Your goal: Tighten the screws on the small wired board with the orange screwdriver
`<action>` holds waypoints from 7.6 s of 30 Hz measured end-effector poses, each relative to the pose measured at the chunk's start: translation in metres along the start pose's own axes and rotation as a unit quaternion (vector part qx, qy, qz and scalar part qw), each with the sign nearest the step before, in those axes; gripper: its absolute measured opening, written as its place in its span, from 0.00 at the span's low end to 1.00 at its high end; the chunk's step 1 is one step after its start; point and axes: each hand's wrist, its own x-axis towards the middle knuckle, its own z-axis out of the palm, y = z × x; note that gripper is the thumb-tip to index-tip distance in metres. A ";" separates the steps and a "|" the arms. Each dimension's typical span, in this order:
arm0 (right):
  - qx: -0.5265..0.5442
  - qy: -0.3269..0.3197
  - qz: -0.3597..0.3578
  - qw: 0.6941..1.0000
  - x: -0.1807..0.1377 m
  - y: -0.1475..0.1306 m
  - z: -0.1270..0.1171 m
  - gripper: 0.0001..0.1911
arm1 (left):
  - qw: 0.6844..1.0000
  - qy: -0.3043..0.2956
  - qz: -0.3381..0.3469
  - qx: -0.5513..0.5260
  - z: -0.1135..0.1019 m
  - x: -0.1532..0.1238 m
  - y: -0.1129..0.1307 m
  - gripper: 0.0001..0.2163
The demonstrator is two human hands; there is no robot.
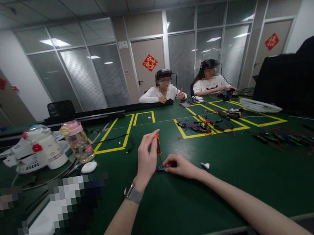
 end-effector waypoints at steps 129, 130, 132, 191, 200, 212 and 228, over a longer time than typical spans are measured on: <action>-0.048 0.030 -0.003 0.998 0.000 -0.005 0.008 0.07 | 0.999 0.006 -0.011 -0.031 0.001 0.002 -0.003 0.15; -0.049 0.031 -0.003 0.998 0.000 -0.005 0.007 0.07 | 0.999 0.005 -0.010 -0.036 0.001 0.002 -0.002 0.15; -0.050 0.032 -0.003 0.998 0.000 -0.005 0.007 0.07 | 1.000 0.015 -0.001 -0.027 0.002 0.001 -0.002 0.13; -0.148 0.026 0.132 0.980 -0.087 0.012 -0.110 0.10 | 0.999 -0.035 -0.002 -0.012 -0.001 0.001 -0.002 0.17; -0.146 0.027 0.139 0.979 -0.085 0.015 -0.107 0.10 | 1.000 -0.021 -0.011 -0.006 -0.001 0.002 -0.005 0.17; -0.091 0.056 0.101 0.989 -0.084 0.010 -0.105 0.07 | 1.000 -0.022 -0.003 -0.003 0.000 0.001 -0.006 0.17; -0.103 0.068 0.123 0.985 -0.086 0.012 -0.109 0.11 | 1.000 -0.028 -0.006 0.005 -0.001 0.001 -0.005 0.17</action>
